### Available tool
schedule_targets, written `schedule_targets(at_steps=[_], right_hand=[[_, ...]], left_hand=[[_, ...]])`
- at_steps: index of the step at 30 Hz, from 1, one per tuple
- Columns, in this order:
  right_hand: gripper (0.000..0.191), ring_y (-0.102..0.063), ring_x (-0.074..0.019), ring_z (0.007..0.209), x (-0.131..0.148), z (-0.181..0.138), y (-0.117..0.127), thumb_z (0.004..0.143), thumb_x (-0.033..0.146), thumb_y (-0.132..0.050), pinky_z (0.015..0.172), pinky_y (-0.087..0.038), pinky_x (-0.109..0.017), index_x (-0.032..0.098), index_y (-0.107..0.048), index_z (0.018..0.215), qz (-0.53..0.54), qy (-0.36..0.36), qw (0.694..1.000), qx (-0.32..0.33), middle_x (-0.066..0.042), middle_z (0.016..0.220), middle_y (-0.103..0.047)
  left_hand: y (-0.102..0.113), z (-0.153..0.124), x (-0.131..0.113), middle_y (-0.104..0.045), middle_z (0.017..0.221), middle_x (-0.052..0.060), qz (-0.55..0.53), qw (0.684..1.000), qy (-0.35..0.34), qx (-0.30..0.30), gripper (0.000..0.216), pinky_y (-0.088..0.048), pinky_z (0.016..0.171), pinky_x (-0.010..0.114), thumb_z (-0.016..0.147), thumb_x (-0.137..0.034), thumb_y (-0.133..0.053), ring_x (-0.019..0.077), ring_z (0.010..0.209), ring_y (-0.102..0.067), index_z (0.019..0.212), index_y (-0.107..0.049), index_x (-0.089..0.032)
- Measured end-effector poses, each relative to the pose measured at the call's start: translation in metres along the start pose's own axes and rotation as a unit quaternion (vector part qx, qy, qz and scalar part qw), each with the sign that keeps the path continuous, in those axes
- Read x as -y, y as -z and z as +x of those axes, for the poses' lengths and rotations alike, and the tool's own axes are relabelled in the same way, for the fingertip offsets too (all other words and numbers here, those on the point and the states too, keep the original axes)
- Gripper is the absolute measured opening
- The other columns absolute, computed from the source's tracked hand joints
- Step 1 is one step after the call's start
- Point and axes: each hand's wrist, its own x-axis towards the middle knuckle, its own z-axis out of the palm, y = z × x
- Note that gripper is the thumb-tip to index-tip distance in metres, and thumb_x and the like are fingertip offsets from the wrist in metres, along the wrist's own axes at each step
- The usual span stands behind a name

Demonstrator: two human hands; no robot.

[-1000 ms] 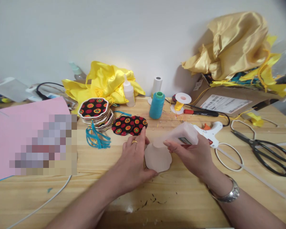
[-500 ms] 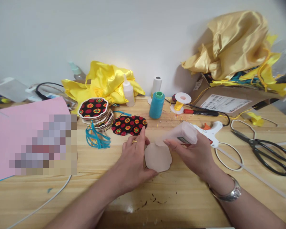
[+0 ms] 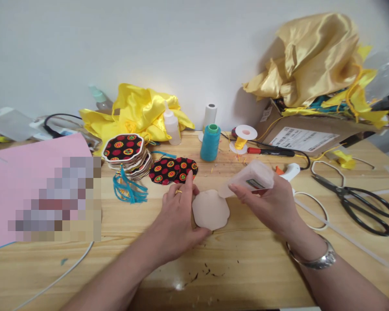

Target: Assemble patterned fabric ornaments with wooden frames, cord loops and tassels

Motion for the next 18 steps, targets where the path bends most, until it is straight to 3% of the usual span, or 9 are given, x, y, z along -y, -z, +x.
schedule_targets(at_steps=[8,18], right_hand=[[0.018,-0.054,-0.0128,0.056,0.0002,0.0000,0.0066,0.075,0.032,-0.066,0.048,-0.042,-0.024,0.018,-0.058,0.068,-0.072,0.041,0.996,0.015,0.000,0.063,-0.060],[0.020,-0.050,-0.0114,0.053,0.0032,0.0001,0.0098,0.076,0.032,-0.065,0.048,-0.039,-0.024,0.018,-0.057,0.065,-0.081,0.062,0.993,0.054,0.001,0.059,-0.058]], left_hand=[[-0.0019,-0.0007,0.0028,-0.050,0.116,0.010,0.009,1.000,0.010,0.000,0.111,-0.024,0.101,0.054,0.064,-0.036,-0.069,0.0350,0.118,-0.033,0.145,0.005,-0.017],[-0.0018,-0.0001,0.0040,-0.050,0.116,0.009,0.003,1.000,0.003,-0.007,0.113,-0.025,0.100,0.055,0.063,-0.038,-0.070,0.0352,0.117,-0.036,0.145,0.006,-0.021]])
